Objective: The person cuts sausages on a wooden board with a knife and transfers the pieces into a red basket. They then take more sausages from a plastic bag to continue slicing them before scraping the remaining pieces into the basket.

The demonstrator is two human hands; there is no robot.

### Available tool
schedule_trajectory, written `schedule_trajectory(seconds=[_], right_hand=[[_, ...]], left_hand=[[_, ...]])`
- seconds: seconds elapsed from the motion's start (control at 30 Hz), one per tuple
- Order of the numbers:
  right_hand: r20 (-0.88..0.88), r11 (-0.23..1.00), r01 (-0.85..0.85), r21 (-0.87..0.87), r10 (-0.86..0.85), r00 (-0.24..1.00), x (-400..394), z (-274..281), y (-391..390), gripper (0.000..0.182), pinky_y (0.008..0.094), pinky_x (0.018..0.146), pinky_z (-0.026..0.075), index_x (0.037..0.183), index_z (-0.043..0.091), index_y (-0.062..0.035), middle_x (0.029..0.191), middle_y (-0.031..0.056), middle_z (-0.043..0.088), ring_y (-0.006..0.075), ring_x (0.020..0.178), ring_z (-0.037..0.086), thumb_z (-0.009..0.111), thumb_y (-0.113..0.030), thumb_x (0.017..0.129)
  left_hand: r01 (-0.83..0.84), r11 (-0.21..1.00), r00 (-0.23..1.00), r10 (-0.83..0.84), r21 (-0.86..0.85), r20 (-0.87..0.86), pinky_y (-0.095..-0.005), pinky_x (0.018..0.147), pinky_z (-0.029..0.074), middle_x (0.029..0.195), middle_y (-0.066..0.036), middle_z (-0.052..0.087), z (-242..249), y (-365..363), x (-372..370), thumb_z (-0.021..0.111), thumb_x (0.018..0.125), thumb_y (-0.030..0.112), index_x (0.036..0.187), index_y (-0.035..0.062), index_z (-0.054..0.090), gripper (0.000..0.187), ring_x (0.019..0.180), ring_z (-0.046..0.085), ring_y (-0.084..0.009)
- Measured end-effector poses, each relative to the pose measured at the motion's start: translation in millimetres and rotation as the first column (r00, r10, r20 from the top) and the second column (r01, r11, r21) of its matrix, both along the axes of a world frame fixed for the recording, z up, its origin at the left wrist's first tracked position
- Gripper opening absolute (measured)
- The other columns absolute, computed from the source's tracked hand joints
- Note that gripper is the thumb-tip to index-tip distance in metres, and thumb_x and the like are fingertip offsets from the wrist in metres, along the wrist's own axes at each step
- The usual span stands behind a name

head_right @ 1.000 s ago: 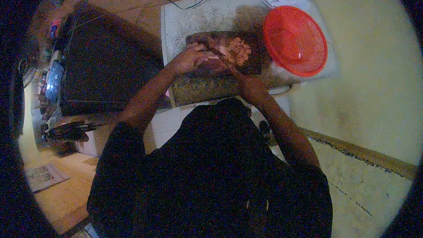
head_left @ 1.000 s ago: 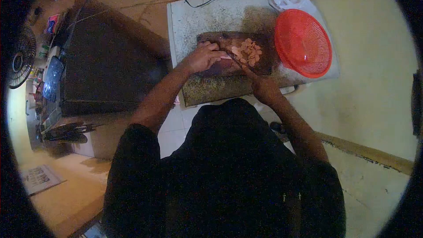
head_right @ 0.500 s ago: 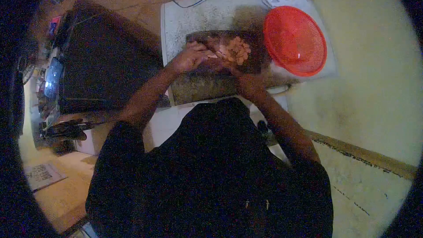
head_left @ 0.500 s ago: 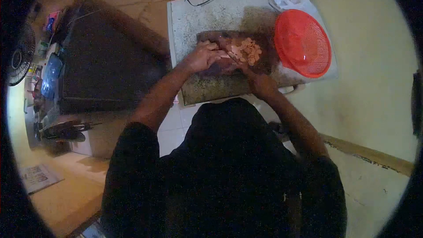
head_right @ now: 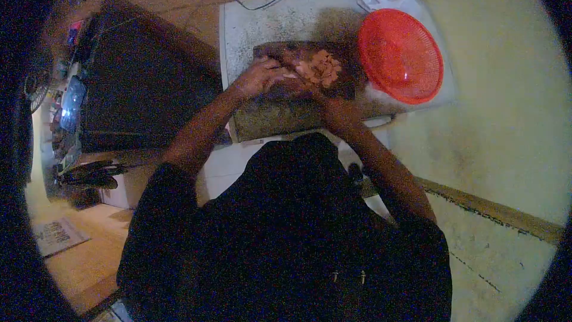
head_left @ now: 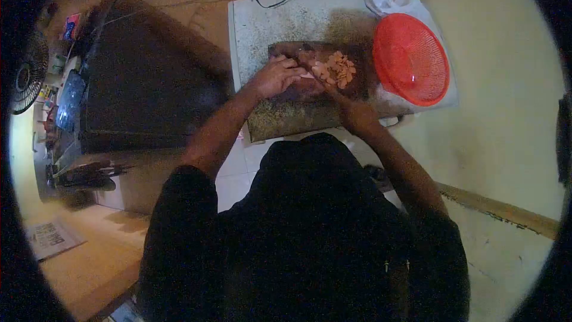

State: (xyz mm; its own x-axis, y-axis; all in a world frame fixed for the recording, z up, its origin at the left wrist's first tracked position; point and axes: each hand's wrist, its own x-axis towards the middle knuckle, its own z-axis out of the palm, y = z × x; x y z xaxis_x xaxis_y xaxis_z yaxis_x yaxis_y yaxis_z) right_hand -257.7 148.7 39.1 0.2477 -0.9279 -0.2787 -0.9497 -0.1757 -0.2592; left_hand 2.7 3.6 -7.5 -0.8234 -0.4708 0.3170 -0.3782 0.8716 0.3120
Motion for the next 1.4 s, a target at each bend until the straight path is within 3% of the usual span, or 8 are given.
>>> schedule_trajectory(seconds=[0.1, 0.17, 0.23, 0.3, 0.47, 0.67, 0.87, 1.4], right_hand=[[0.034, 1.0, -0.006, 0.005, 0.006, 0.999, -2.1, -16.7, 9.7, 0.08, 0.0552, 0.077, 0.054, 0.154, 0.02, -0.0363, 0.103, 0.0259, 0.067, 0.0436, 0.086, 0.068, 0.056, -0.011, 0.087], [-0.023, 0.967, 0.07, 0.245, -0.066, 0.998, 13.7, 38.9, -5.5, 0.081, 0.0547, 0.082, 0.053, 0.154, 0.02, -0.0361, 0.11, 0.0271, 0.065, 0.0443, 0.094, 0.066, 0.057, -0.01, 0.087], [0.049, 0.995, -0.027, -0.099, 0.032, 0.998, 1.2, -0.8, 2.6, 0.08, 0.0561, 0.07, 0.054, 0.153, 0.021, -0.0362, 0.091, 0.0241, 0.067, 0.0413, 0.078, 0.067, 0.058, -0.012, 0.086], [0.061, 0.98, -0.061, -0.189, 0.073, 0.995, -2.9, -15.4, 1.9, 0.08, 0.0553, 0.069, 0.054, 0.153, 0.021, -0.0362, 0.088, 0.0235, 0.068, 0.041, 0.074, 0.068, 0.057, -0.012, 0.087], [0.112, 0.986, 0.043, 0.16, -0.062, 0.992, 9.1, 33.5, -4.8, 0.081, 0.0517, 0.075, 0.055, 0.154, 0.019, -0.0365, 0.097, 0.0251, 0.068, 0.0438, 0.078, 0.068, 0.054, -0.006, 0.088], [0.118, 0.996, -0.074, -0.054, 0.08, 0.99, -3.0, -10.5, -8.4, 0.081, 0.0514, 0.073, 0.054, 0.153, 0.023, -0.0353, 0.092, 0.0251, 0.067, 0.04, 0.078, 0.068, 0.056, -0.006, 0.086], [0.077, 0.998, -0.007, 0.066, 0.001, 0.997, 10.8, 18.3, -8.0, 0.069, 0.0527, 0.074, 0.054, 0.15, 0.034, -0.0332, 0.091, 0.0227, 0.068, 0.0418, 0.08, 0.069, 0.054, -0.009, 0.087], [0.109, 0.998, -0.051, 0.037, 0.046, 0.993, 6.7, 5.8, -11.1, 0.079, 0.0542, 0.07, 0.053, 0.154, 0.02, -0.034, 0.09, 0.0246, 0.069, 0.0414, 0.08, 0.069, 0.053, -0.008, 0.087]], left_hand=[[-0.011, 0.999, 0.999, 0.01, -0.034, -0.037, -0.0415, 0.088, 0.044, 0.101, -0.009, 0.062, -4.4, 6.6, 0.3, 0.06, 0.093, 0.022, 0.112, 0.0125, 0.069, 0.023, 0.095, 0.056, -0.0286], [-0.007, 0.999, 0.997, 0.005, -0.037, -0.073, -0.0413, 0.089, 0.044, 0.099, -0.008, 0.062, -2.9, 1.5, 1.4, 0.06, 0.093, 0.022, 0.111, 0.0135, 0.07, 0.022, 0.096, 0.056, -0.0282], [-0.009, 0.999, 0.998, 0.006, -0.053, -0.054, -0.0411, 0.09, 0.045, 0.101, -0.008, 0.063, 0.6, 5.0, 2.4, 0.06, 0.093, 0.023, 0.111, 0.0143, 0.07, 0.022, 0.097, 0.057, -0.0284], [-0.017, 0.998, 0.998, 0.014, -0.057, -0.058, -0.041, 0.091, 0.045, 0.102, -0.007, 0.064, -0.1, 5.0, 0.9, 0.06, 0.093, 0.024, 0.111, 0.0151, 0.07, 0.022, 0.098, 0.057, -0.0286], [-0.029, 0.998, 0.998, 0.026, -0.055, -0.05, -0.0408, 0.092, 0.045, 0.106, -0.006, 0.065, -2.6, 2.1, 2.3, 0.059, 0.094, 0.026, 0.11, 0.0158, 0.071, 0.022, 0.099, 0.058, -0.0288], [-0.015, 1.0, 1.0, 0.014, -0.011, -0.017, -0.0399, 0.092, 0.046, 0.107, -0.006, 0.067, 0.9, 0.8, 1.9, 0.06, 0.094, 0.026, 0.11, 0.0129, 0.071, 0.024, 0.1, 0.059, -0.0278], [0.02, 0.99, 0.995, -0.033, -0.142, -0.096, -0.0392, 0.091, 0.047, 0.106, -0.006, 0.069, -31.1, -11.2, 5.7, 0.063, 0.092, 0.028, 0.106, 0.0111, 0.072, 0.024, 0.098, 0.061, -0.0264], [-0.032, 0.999, 0.985, 0.024, -0.039, -0.174, -0.0377, 0.086, 0.05, 0.098, -0.005, 0.071, -7.2, -4.0, 2.6, 0.071, 0.084, 0.023, 0.097, 0.0093, 0.072, 0.019, 0.095, 0.063, -0.0254]])
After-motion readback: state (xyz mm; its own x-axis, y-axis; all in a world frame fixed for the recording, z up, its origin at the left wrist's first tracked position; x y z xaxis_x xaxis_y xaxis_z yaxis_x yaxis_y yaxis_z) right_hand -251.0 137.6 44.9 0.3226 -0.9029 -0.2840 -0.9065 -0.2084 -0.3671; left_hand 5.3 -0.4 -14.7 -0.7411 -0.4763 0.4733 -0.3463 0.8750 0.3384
